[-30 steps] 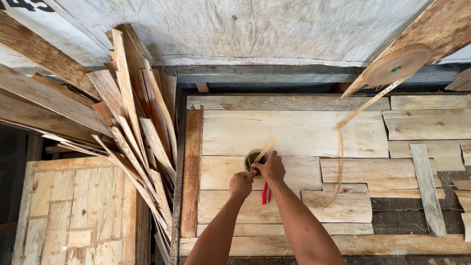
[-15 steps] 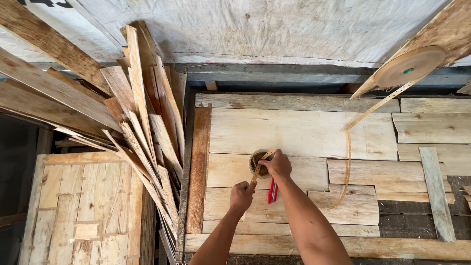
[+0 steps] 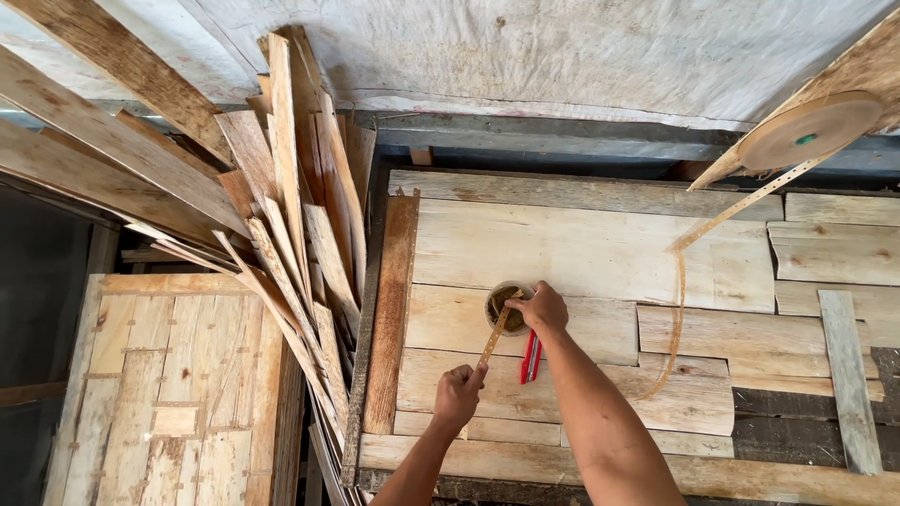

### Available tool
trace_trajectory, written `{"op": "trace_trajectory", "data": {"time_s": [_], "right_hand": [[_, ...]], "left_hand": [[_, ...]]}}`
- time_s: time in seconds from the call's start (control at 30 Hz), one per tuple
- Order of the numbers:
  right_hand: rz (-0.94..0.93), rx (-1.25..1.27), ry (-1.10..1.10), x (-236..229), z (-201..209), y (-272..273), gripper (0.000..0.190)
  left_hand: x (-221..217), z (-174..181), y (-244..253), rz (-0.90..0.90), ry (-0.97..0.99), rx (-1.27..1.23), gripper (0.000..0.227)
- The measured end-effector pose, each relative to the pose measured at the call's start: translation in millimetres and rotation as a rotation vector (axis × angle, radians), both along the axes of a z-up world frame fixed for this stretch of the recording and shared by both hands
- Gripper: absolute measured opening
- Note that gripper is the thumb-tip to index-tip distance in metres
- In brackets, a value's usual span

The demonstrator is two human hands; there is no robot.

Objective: Applying thin wood edging/veneer strip to the edge of a wooden panel and securing it.

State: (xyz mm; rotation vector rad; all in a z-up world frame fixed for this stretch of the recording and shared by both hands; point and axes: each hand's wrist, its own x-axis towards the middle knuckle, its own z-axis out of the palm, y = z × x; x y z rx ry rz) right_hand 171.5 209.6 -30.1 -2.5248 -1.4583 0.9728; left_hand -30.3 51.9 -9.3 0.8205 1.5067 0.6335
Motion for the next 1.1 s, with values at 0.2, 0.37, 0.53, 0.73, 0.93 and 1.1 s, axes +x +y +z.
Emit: {"op": "trace_trajectory", "data": {"time_s": [0.2,0.37,0.53,0.73,0.93,1.1], "right_hand": [[-0.001,0.0,0.012,-0.5,-1.9,-1.2,0.074],[-0.009,-0.022,0.022,2.0,-10.7,-2.5,0.069],[-0.024,-0.042,0.05,1.2,-14.4,-2.5,0.071],[-0.008,0.068,0.028,15.0,-40.4,-1.1,0.073],[0.015,0.105,0.007,23.8,-37.8,0.6,0.07],[0.068,0.627,-0.151,6.1,12.4,-26.5,0.036]], "left_hand": [[-7.1,12.9,-14.0,0.015,0.009,-0.041,0.057],[-4.8,11.0,-22.2,0.043,-0.035,-0.059,0.055],[-4.9,5.2,-32.0,0.088,-0.064,-0.094,0.054],[-16.9,-22.1,-55.2,0.182,-0.082,-0.141,0.048],[-17.8,-39.8,-72.7,0.214,-0.069,-0.1,0.05],[-13.6,-36.3,-70.6,0.23,-0.073,-0.098,0.05]]}}
